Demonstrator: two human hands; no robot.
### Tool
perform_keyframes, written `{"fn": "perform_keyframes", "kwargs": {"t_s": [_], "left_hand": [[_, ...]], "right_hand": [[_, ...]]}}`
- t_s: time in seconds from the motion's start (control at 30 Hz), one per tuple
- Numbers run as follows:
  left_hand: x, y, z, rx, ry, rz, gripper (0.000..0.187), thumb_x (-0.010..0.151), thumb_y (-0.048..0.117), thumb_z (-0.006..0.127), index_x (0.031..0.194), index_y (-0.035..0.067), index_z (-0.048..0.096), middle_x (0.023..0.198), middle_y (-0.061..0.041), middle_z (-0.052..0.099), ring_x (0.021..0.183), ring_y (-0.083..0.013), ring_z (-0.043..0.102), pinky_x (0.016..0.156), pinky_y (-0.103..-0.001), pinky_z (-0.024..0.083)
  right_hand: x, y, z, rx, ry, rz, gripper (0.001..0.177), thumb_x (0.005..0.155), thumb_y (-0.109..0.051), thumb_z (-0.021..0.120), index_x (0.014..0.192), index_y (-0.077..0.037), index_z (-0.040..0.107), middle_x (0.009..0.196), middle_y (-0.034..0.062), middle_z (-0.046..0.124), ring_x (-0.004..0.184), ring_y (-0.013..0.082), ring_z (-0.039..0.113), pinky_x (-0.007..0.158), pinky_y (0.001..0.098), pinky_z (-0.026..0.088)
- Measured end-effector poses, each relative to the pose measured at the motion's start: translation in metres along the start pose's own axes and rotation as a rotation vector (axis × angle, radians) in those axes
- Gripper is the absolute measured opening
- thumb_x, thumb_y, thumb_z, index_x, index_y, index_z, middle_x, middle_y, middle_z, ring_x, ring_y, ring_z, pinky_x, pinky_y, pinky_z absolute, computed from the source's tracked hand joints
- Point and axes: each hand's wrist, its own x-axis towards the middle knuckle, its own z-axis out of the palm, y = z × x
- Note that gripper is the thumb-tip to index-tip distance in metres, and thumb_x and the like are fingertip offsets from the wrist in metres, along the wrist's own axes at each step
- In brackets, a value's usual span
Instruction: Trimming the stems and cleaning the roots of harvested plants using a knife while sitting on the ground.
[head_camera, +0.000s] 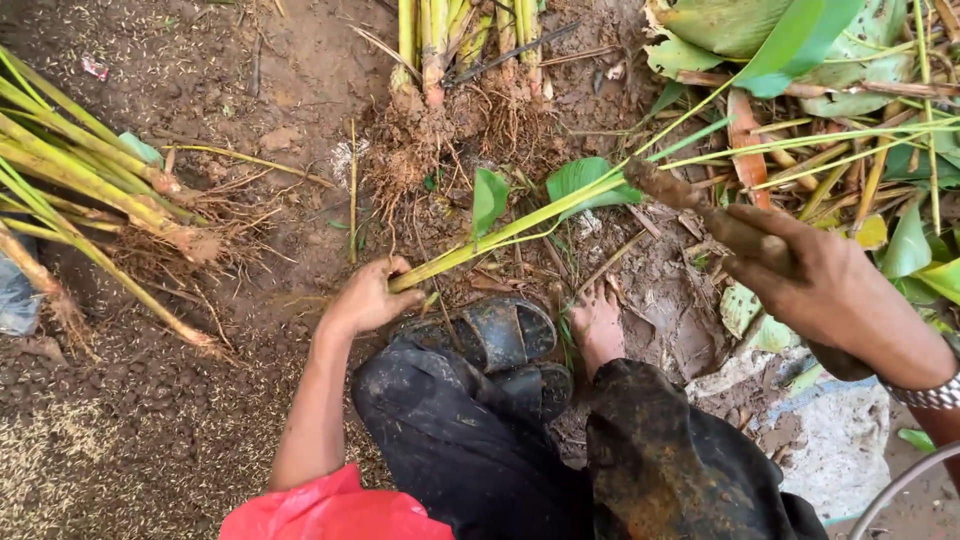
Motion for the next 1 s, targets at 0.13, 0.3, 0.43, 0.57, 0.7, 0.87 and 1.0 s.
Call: {"fn": "perform_keyframes", "kwargs": {"t_s": [0.13,0.3,0.43,0.57,0.7,0.87,1.0], "left_hand": [[0.018,0.054,0.017,0.212,0.037,0.051,0.044,0.099,0.046,0.064,0.134,0.019,0.059,0.128,-0.008,0.055,0.105,-0.0257,0.044,0.093,-0.044,0.041],[0.081,0.111,0.078,0.268,0.292,0.366,0.059,0.103,0.051,0.052,0.146,0.012,0.052,0.146,-0.016,0.059,0.141,-0.0363,0.049,0.121,-0.055,0.036],[0.135,0.131,0.096,0.252,0.025,0.187,0.041,0.098,0.042,0.068,0.128,0.015,0.061,0.105,-0.001,0.063,0.094,-0.0168,0.063,0.086,-0.038,0.058],[0.120,0.139,0.088,-0.198,-0.252,0.201,0.084,0.086,0.036,0.076,0.156,0.013,0.038,0.153,-0.019,0.049,0.111,-0.0267,0.070,0.086,-0.037,0.061],[0.083,0.122,0.079,-0.326,-0.364,0.353,0.031,0.084,0.029,0.083,0.108,0.018,0.067,0.100,-0.002,0.071,0.083,-0.0161,0.062,0.078,-0.034,0.051],[0.050,0.113,0.067,-0.560,-1.025,0.273,0.039,0.088,0.026,0.078,0.107,-0.001,0.057,0.091,-0.026,0.078,0.073,-0.0253,0.075,0.057,-0.027,0.061],[0.064,0.104,0.076,-0.786,-0.891,0.326,0.016,0.099,0.017,0.075,0.100,0.001,0.072,0.077,-0.017,0.076,0.053,-0.0169,0.070,0.042,-0.018,0.058]], "right_hand": [[-0.005,0.006,0.000,0.153,0.068,0.128,0.066,0.096,-0.023,0.062,0.160,-0.018,0.044,0.123,0.0273,0.071,0.060,0.0351,0.073,0.058,0.0473,0.065],[0.000,0.025,0.021,0.261,0.115,0.075,0.065,0.093,-0.024,0.065,0.155,-0.013,0.049,0.136,0.0188,0.067,0.096,0.0334,0.074,0.088,0.0480,0.060],[-0.002,0.030,0.023,0.278,0.061,0.164,0.059,0.099,-0.023,0.060,0.157,-0.018,0.048,0.110,0.0257,0.074,0.049,0.0310,0.062,0.044,0.0424,0.057],[-0.018,0.032,0.014,0.301,0.056,0.280,0.066,0.093,-0.026,0.063,0.157,-0.030,0.049,0.136,0.0185,0.066,0.070,0.0346,0.070,0.070,0.0502,0.062],[-0.045,0.024,-0.003,0.275,0.034,0.339,0.071,0.091,-0.032,0.060,0.159,-0.037,0.042,0.137,0.0096,0.069,0.065,0.0384,0.081,0.092,0.0536,0.063],[-0.069,0.046,-0.004,0.367,0.262,0.058,0.073,0.079,-0.014,0.074,0.151,-0.017,0.060,0.121,0.0055,0.077,0.049,0.0299,0.076,0.064,0.0411,0.066],[-0.064,0.037,-0.007,0.396,0.281,0.041,0.075,0.079,-0.011,0.072,0.153,-0.014,0.056,0.126,0.0124,0.075,0.059,0.0354,0.079,0.063,0.0477,0.069]]}}
